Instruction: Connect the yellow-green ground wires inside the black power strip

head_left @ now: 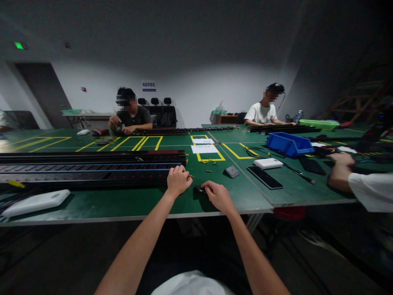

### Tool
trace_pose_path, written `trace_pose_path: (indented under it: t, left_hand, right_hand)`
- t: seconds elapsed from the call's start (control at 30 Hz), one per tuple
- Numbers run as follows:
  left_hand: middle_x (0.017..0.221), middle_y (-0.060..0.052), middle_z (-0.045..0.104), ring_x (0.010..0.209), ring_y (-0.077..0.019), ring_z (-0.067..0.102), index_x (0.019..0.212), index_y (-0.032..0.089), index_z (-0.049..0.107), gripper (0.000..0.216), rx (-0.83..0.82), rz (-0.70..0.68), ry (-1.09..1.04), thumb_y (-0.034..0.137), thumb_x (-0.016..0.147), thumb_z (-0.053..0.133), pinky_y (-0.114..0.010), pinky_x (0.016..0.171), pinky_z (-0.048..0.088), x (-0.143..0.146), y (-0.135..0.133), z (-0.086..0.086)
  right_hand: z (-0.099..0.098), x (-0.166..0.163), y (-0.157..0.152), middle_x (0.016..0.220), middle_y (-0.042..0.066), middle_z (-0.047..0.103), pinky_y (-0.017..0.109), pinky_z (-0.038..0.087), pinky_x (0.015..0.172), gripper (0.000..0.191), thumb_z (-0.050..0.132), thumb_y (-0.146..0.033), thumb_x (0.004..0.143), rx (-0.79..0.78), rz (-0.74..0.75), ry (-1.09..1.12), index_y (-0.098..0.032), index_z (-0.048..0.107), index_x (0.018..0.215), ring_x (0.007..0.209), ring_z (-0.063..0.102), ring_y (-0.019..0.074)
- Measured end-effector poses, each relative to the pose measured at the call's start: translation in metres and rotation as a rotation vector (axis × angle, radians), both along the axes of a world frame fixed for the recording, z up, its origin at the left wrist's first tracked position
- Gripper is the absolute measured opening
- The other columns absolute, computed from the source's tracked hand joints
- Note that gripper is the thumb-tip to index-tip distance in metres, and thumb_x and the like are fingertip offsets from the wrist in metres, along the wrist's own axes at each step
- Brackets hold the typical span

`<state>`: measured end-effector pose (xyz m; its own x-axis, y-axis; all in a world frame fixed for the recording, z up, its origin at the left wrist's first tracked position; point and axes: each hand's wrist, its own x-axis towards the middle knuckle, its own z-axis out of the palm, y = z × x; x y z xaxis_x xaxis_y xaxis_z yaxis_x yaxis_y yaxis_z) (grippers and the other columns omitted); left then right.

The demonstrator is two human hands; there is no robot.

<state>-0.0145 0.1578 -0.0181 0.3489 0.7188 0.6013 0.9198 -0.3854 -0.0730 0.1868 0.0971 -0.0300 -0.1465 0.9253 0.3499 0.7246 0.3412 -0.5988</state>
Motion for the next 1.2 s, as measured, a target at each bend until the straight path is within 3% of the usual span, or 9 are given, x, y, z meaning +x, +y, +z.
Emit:
trace_pose_path:
  t: [0.57, 0.8, 1.0, 1.2]
  left_hand:
    - [0.095, -0.009, 0.061, 0.094, -0.0254, 0.053, 0.081, 0.02, 0.075, 0.019, 0.005, 0.002, 0.009, 0.033, 0.087, 0.061, -0.042, 0.079, 0.036, 0.0, 0.0, 0.0]
    - [0.095, -0.009, 0.062, 0.093, -0.0251, 0.053, 0.08, 0.02, 0.074, 0.02, 0.003, 0.002, 0.009, 0.033, 0.087, 0.061, -0.042, 0.079, 0.036, 0.0, 0.0, 0.0]
    - [0.095, -0.009, 0.062, 0.094, -0.0252, 0.053, 0.081, 0.02, 0.074, 0.02, 0.0, 0.004, 0.011, 0.034, 0.087, 0.061, -0.042, 0.079, 0.036, 0.0, 0.0, 0.0]
    - [0.095, -0.009, 0.062, 0.094, -0.0251, 0.053, 0.081, 0.021, 0.075, 0.02, -0.004, 0.009, 0.011, 0.034, 0.087, 0.061, -0.042, 0.08, 0.036, 0.0, 0.001, 0.0]
  right_hand:
    - [0.001, -0.001, -0.001, 0.058, -0.001, 0.066, 0.025, 0.038, 0.056, 0.029, 0.045, -0.024, 0.092, -0.003, 0.004, 0.014, -0.026, 0.074, 0.095, 0.058, 0.063, 0.0184]
    - [-0.005, 0.0, 0.003, 0.056, -0.003, 0.065, 0.027, 0.04, 0.058, 0.033, 0.049, -0.027, 0.09, 0.003, -0.053, 0.088, -0.021, 0.063, 0.12, 0.056, 0.065, 0.0206]
    - [-0.01, 0.002, 0.007, 0.06, -0.002, 0.07, 0.026, 0.045, 0.053, 0.022, 0.052, -0.036, 0.09, -0.019, -0.072, 0.221, -0.022, 0.063, 0.103, 0.051, 0.066, 0.0183]
    - [-0.014, 0.004, 0.012, 0.063, 0.0, 0.072, 0.024, 0.049, 0.048, 0.029, 0.055, -0.042, 0.089, -0.045, -0.099, 0.339, -0.019, 0.068, 0.1, 0.045, 0.065, 0.0154]
